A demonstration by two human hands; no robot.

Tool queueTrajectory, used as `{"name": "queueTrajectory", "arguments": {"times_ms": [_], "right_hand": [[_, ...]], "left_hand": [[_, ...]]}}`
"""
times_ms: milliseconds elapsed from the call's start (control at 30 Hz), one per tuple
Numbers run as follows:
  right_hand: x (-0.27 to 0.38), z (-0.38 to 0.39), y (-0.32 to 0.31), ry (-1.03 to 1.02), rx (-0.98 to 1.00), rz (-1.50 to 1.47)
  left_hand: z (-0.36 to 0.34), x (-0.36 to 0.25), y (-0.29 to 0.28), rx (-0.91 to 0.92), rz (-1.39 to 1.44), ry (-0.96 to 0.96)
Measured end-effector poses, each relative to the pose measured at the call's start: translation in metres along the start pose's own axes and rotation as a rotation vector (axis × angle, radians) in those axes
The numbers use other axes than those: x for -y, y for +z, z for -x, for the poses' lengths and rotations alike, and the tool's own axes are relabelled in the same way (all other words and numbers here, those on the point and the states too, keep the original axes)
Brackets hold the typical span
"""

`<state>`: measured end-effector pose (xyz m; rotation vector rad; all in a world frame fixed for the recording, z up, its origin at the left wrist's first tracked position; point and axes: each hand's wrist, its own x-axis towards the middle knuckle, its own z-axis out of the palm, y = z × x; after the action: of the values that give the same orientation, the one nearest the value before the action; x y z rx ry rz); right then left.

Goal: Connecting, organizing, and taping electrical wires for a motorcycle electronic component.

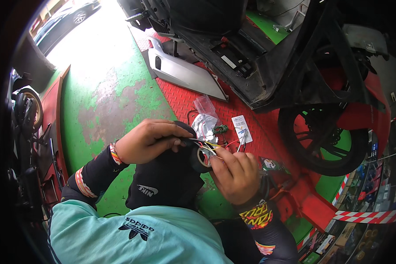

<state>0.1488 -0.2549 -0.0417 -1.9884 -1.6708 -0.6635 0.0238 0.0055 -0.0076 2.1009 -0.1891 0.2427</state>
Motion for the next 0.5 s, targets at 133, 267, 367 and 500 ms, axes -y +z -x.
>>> {"name": "queueTrajectory", "arguments": {"times_ms": [133, 267, 367, 500], "right_hand": [[-0.012, 0.002, 0.014, 0.034, 0.032, -0.069], [-0.014, -0.006, 0.030, 0.044, 0.037, -0.136], [-0.018, -0.011, 0.040, 0.128, 0.080, -0.271], [-0.027, -0.017, 0.035, 0.282, 0.029, -0.544]], "left_hand": [[-0.004, -0.016, 0.005, 0.006, -0.021, 0.008], [-0.005, -0.018, 0.018, -0.103, -0.227, 0.016], [-0.003, -0.013, 0.024, -0.211, -0.308, 0.101], [0.000, -0.008, 0.031, -0.296, -0.347, 0.083]]}}
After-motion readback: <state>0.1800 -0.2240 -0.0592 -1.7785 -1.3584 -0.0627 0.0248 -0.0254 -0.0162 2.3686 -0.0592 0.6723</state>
